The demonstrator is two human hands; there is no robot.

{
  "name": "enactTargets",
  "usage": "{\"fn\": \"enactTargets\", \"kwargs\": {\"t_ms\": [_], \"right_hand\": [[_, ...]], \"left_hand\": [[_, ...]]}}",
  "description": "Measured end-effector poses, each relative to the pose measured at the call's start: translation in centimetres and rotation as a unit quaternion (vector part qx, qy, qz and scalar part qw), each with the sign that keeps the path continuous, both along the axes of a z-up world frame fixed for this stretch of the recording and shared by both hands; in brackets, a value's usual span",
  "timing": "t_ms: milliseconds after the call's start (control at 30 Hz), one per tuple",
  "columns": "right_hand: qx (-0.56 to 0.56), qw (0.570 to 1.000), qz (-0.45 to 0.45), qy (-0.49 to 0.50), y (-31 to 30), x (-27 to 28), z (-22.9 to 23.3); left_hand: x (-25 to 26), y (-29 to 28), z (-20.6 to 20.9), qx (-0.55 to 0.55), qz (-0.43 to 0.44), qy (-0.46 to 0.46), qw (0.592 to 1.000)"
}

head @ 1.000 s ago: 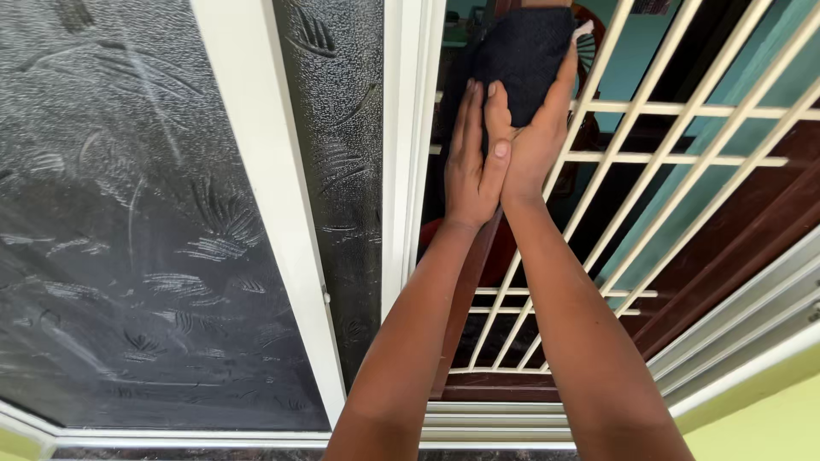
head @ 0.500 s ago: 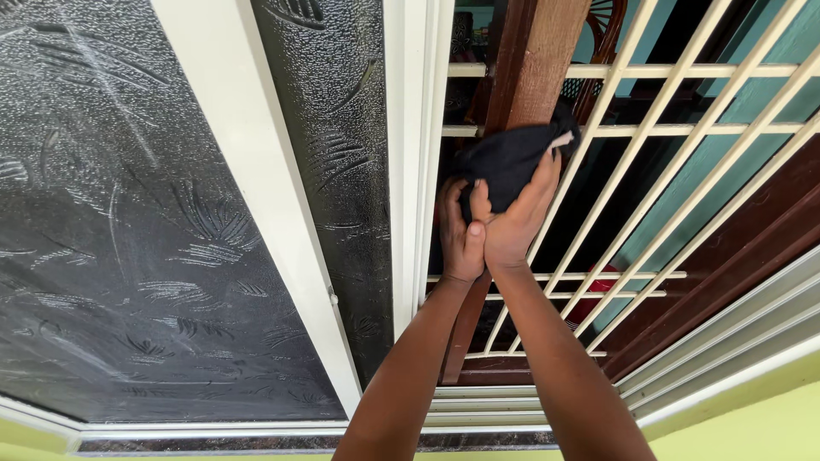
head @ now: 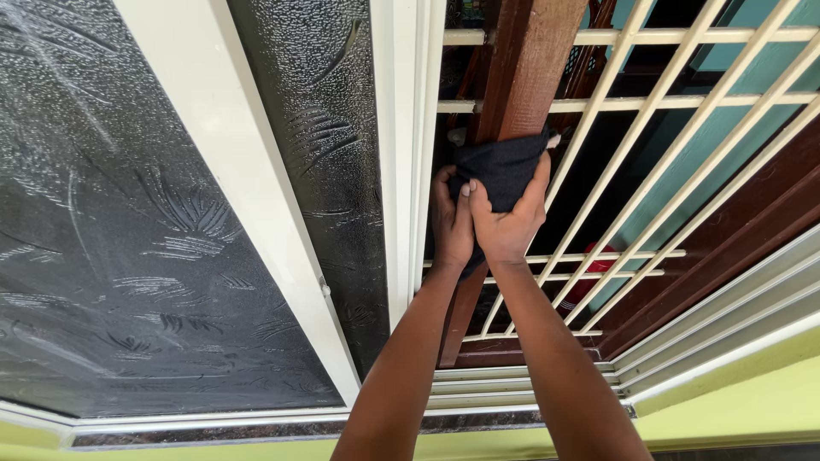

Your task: The person wipes the brown wooden door frame and white metal security bars with a dark cloth. They clean the vertical and horizontal sections of the frame and the bottom track, moving the cloth back and forth to remove dust.

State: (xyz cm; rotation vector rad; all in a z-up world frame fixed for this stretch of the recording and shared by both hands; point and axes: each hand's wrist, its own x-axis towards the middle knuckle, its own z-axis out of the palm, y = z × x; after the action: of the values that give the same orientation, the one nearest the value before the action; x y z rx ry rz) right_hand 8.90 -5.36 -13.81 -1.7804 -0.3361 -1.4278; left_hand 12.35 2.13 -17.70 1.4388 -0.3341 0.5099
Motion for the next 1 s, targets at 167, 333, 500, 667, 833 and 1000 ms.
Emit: {"fn": "enactTargets", "kwargs": {"t_ms": [167,333,500,667,833,1000], "right_hand": [[-0.004,1.0,-0.006,0.001,0.1,0.2,-2.0],[0.022,0.999,0.03,0.023,0.1,0.0,-3.7],[0.0,1.0,0.003,0.0,0.2,0.1,-6.1],[-0.022,1.0,-0.015,-0.002,-0.4,0.9,-10.5],[-0.016,0.999,-0.009,0.047,-1.6,1.9,-17.2],[-0.089,0.992,-0.054,0.072,-2.2,1.2,-23.1]], "left_hand": [[-0.3,-0.2,-1.5,-0.037,0.017,-0.001,0.999],[0.1,0.0,-3.8,-0.027,0.016,-0.012,0.999],[0.3,0.1,-6.4,-0.067,-0.012,-0.007,0.998],[-0.3,-0.2,-9.6,-0.099,-0.002,0.011,0.995],[-2.0,-0.7,-14.1,-0.034,0.064,0.137,0.988],[-3.6,-1.7,-21.0,0.045,0.176,0.093,0.979]]}}
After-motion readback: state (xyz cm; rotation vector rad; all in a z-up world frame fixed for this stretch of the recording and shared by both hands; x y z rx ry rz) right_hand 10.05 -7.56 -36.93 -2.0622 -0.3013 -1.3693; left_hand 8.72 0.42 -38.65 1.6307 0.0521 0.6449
